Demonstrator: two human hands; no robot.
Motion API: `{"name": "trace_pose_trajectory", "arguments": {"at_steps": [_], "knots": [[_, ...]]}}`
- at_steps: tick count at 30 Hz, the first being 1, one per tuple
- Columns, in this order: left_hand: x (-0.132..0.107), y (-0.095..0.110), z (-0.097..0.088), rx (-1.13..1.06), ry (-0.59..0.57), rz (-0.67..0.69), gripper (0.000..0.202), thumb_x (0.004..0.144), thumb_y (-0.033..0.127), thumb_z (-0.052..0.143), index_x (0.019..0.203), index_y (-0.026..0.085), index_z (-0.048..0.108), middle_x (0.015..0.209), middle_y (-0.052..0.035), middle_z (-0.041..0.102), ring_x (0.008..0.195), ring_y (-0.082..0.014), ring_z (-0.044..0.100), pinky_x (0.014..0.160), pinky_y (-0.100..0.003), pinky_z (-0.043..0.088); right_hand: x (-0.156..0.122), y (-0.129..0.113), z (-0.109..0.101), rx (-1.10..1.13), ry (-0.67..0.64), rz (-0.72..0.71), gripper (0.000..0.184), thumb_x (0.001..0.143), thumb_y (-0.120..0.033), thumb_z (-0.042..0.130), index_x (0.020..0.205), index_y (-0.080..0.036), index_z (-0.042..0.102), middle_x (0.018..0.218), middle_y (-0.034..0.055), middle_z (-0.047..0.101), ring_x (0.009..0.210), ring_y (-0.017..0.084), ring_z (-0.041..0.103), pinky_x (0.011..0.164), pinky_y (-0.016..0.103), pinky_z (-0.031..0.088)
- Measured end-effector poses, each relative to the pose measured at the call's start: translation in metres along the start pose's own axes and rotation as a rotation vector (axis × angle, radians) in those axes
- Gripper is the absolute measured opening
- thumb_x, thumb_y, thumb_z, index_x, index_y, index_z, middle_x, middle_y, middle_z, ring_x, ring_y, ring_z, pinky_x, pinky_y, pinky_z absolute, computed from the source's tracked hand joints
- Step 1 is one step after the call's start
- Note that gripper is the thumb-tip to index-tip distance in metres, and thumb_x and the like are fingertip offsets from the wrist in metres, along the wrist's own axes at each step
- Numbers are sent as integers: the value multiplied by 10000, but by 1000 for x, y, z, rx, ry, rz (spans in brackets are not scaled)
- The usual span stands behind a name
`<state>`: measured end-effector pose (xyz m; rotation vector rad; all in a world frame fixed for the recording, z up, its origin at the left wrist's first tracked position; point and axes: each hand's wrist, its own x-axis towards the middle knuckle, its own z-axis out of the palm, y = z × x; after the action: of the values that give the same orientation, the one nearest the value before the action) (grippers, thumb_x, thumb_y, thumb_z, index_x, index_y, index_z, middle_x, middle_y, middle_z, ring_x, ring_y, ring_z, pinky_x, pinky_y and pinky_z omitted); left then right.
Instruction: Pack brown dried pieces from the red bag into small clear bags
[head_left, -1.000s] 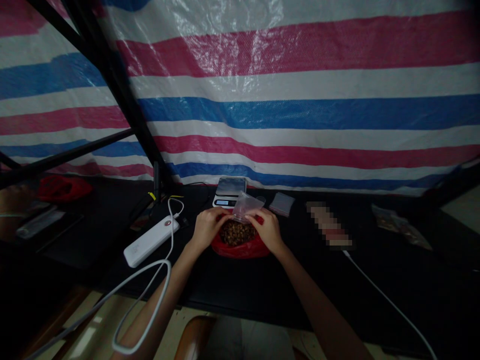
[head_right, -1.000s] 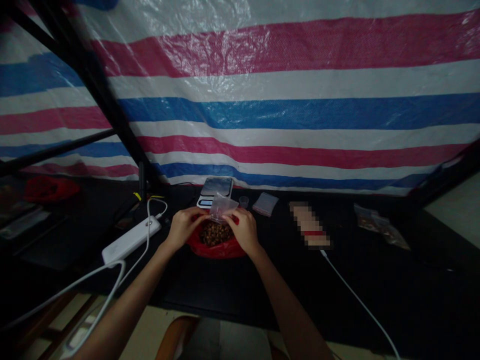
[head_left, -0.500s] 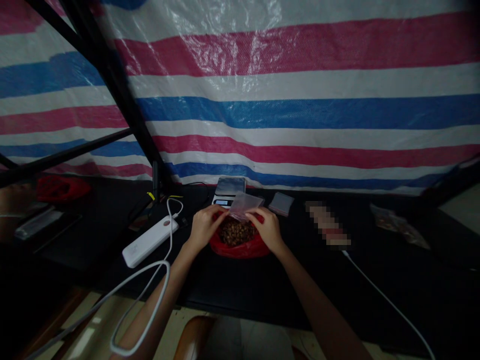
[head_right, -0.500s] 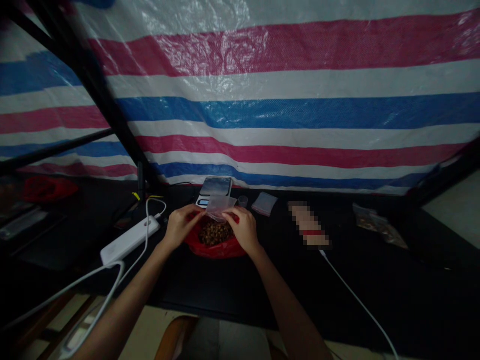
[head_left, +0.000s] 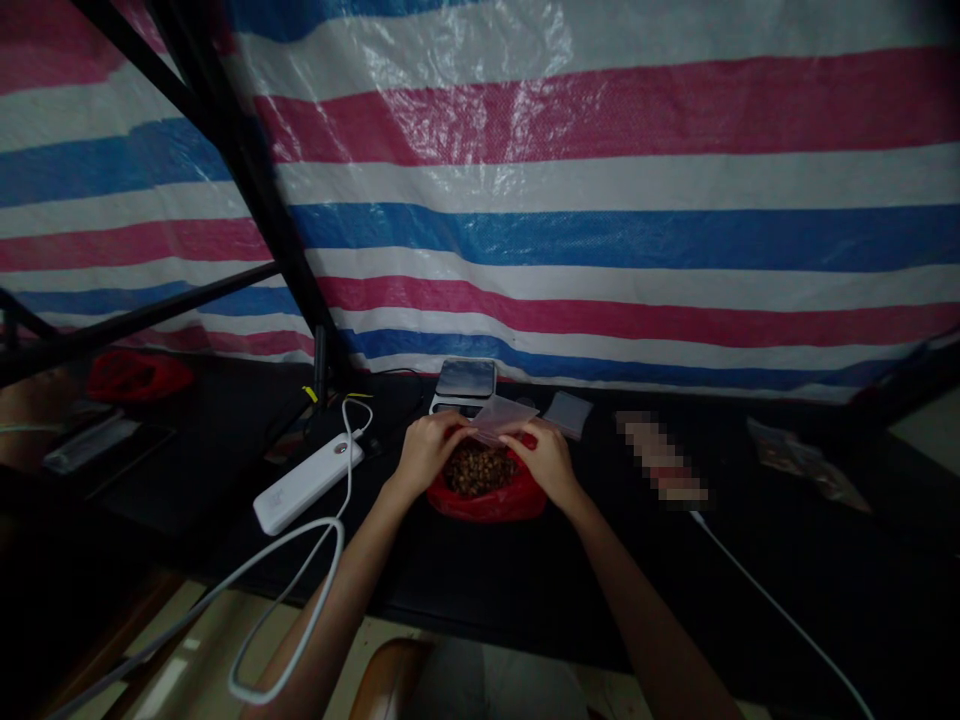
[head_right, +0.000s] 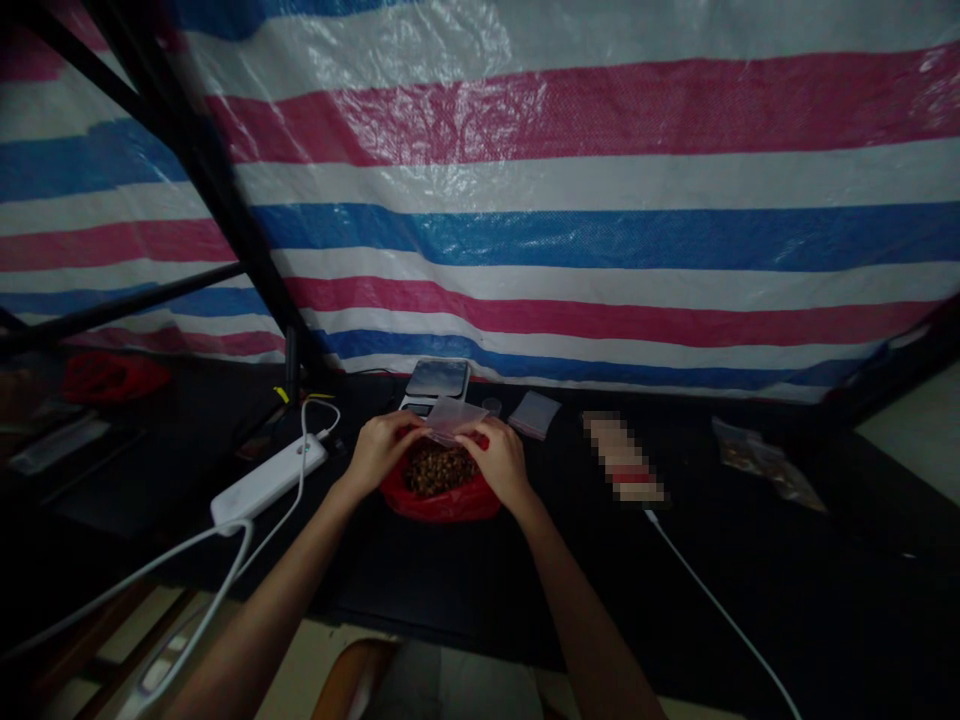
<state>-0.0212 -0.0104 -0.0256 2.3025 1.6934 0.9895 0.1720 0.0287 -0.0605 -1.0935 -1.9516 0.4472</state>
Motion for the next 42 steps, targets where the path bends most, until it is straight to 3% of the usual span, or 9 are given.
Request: {"name": "trace_pose_trajectory", "arguments": {"at_steps": [3,8,12,15,19,28,34,42], "knots": [[12,4,9,-31,34,-40,206,813,344,492,804,209,647,815,-5,664,745,-141,597,669,-215,397,3,5,-6,-13,45,56,178,720,-350,581,826,-231,660,821,21,676,762,176,599,713,280,433],[40,8,35,-73,45,-81,204,793,355,519,806,212,663,806,-13,674,738,-153,600,675,-220,391,7,19,-16,31,55,270,238,699,-440,558,751,-244,681,743,1,685,672,168,611,618,250,436],[58,6,59,-156,30,-109,180,779,338,539,793,210,665,796,-9,679,745,-154,605,681,-216,392,7,24,-22,-63,114,431,269,685,-472,548,770,-259,688,690,7,679,658,186,623,564,247,429],[61,3,73,-192,36,-120,184,778,343,534,783,211,663,784,-2,681,737,-155,605,684,-218,390,7,27,-23,-117,115,470,261,689,-471,536,770,-274,687,703,5,684,675,191,631,567,248,433],[58,0,79,-222,52,-130,199,784,353,520,777,211,658,756,5,678,704,-151,601,672,-218,387,7,30,-22,-124,101,455,239,694,-431,539,782,-268,690,729,9,690,664,180,631,568,242,440],[52,3,70,-232,61,-115,194,790,334,511,776,205,654,778,-8,671,731,-153,596,680,-218,387,6,30,-20,-239,181,336,211,727,-408,528,764,-278,690,738,13,661,636,161,593,593,248,431],[48,1,66,-306,57,-104,189,783,314,519,761,180,651,746,-15,664,705,-157,594,665,-229,403,5,30,-19,-191,200,150,204,749,-377,527,755,-263,696,754,26,676,726,190,587,651,282,445],[45,3,63,-303,65,-89,166,790,280,513,762,175,639,755,-16,659,715,-153,593,679,-227,410,6,30,-19,-132,193,108,164,748,-331,545,781,-264,692,773,13,680,748,184,570,663,277,440]]}}
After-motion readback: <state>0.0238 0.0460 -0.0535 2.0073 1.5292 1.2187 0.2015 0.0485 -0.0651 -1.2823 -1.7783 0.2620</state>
